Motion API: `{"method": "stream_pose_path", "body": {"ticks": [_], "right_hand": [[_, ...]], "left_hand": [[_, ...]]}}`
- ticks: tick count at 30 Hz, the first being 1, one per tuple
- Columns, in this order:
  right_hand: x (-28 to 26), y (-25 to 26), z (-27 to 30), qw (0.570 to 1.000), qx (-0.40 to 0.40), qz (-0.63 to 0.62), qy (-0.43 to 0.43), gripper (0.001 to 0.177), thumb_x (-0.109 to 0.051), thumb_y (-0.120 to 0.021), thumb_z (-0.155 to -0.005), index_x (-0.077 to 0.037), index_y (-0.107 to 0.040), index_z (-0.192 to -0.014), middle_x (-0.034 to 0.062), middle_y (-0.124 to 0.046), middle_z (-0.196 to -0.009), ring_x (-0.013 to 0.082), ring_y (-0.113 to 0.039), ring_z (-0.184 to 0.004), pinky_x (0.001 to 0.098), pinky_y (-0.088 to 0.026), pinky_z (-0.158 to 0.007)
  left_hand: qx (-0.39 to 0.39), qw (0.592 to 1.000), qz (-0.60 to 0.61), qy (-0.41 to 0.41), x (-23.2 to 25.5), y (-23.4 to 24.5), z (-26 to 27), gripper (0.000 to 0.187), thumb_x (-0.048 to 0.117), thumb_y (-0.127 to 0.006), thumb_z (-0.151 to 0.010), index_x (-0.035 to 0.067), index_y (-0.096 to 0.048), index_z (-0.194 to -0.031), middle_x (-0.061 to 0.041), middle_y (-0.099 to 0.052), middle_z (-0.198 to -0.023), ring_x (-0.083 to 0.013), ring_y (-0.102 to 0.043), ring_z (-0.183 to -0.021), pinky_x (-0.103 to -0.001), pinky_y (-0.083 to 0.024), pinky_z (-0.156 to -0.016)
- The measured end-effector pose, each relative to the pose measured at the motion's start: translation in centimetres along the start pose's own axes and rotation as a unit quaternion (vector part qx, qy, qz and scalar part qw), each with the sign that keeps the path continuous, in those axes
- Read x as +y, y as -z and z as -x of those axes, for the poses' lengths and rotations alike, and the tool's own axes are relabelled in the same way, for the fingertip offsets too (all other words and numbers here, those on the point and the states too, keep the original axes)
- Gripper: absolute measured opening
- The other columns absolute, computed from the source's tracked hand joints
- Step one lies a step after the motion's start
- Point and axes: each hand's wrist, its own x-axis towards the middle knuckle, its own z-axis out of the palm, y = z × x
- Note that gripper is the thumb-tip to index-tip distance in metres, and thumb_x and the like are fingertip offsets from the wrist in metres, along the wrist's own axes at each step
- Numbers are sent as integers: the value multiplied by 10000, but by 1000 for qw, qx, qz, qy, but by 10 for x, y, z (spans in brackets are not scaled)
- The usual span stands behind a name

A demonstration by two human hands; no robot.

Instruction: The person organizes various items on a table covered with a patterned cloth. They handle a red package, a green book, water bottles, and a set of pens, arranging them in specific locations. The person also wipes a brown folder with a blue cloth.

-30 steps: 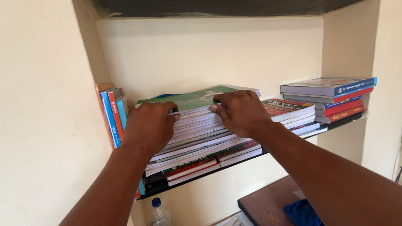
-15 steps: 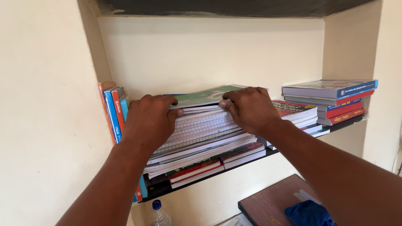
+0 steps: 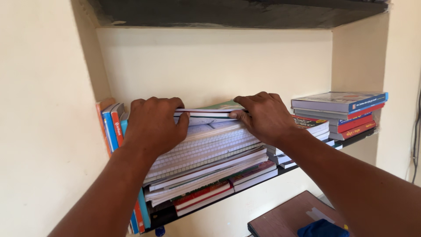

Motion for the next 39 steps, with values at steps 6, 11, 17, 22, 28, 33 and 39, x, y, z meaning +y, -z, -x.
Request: {"method": "stream_pose_path", "body": {"ticks": [6, 11, 17, 22, 28, 33, 39], "right_hand": [[14, -4, -7, 997, -27, 68, 2, 498, -484, -520, -995, -70, -706, -1200, 159, -760, -1047, 297, -683, -1010, 506, -505, -946], [16, -2, -9, 994, -70, 85, -17, 603, -567, -514, -995, -39, -686, -1232, 185, -747, -1037, 303, -676, -998, 483, -540, -898], [18, -10, -13, 995, -63, 82, 10, 728, -634, -640, -868, -10, -676, -1241, 213, -739, -1048, 308, -680, -1014, 453, -565, -879], [16, -7, -25, 991, -120, 48, -42, 768, -626, -700, -796, -48, -673, -1302, 201, -728, -1091, 301, -688, -985, 453, -580, -829], [18, -10, -20, 993, -109, -3, -50, 648, -583, -748, -772, -46, -759, -1133, 159, -766, -954, 295, -695, -949, 438, -593, -801], [23, -23, -9, 998, -53, -22, -41, 591, -535, -785, -755, -25, -776, -1054, 156, -772, -928, 308, -693, -929, 442, -591, -738], [20, -23, -4, 997, -16, -50, -57, 535, -464, -816, -704, -20, -778, -1002, 145, -763, -917, 306, -684, -889, 446, -573, -779]], "left_hand": [[-54, 998, -1, 16, 0, 4, -12, 253, 332, -615, -920, 136, -765, -974, -94, -756, -768, -280, -716, -808, -519, -400, -1036], [51, 993, -62, -86, -10, -14, -10, 235, 294, -612, -953, 124, -741, -1051, -79, -766, -909, -278, -690, -961, -639, -326, -1085], [194, 950, -64, -235, -13, -33, -11, 389, 196, -698, -786, 73, -710, -1155, -112, -747, -1032, -288, -688, -992, -583, -381, -1033], [31, 984, -41, -171, -3, -24, -20, 381, 255, -791, -705, 92, -701, -1038, -92, -735, -933, -298, -686, -959, -511, -462, -928], [-66, 996, 17, -57, 3, -16, -10, 276, 306, -781, -804, 126, -718, -1003, -74, -737, -923, -295, -708, -906, -459, -564, -793], [-63, 997, 39, -30, 5, -18, -8, 308, 300, -793, -783, 130, -726, -1031, -94, -734, -928, -307, -707, -893, -474, -567, -759], [-42, 997, 59, -27, 5, -18, -6, 283, 283, -796, -766, 106, -730, -977, -96, -738, -908, -315, -712, -873, -486, -564, -751]]}}
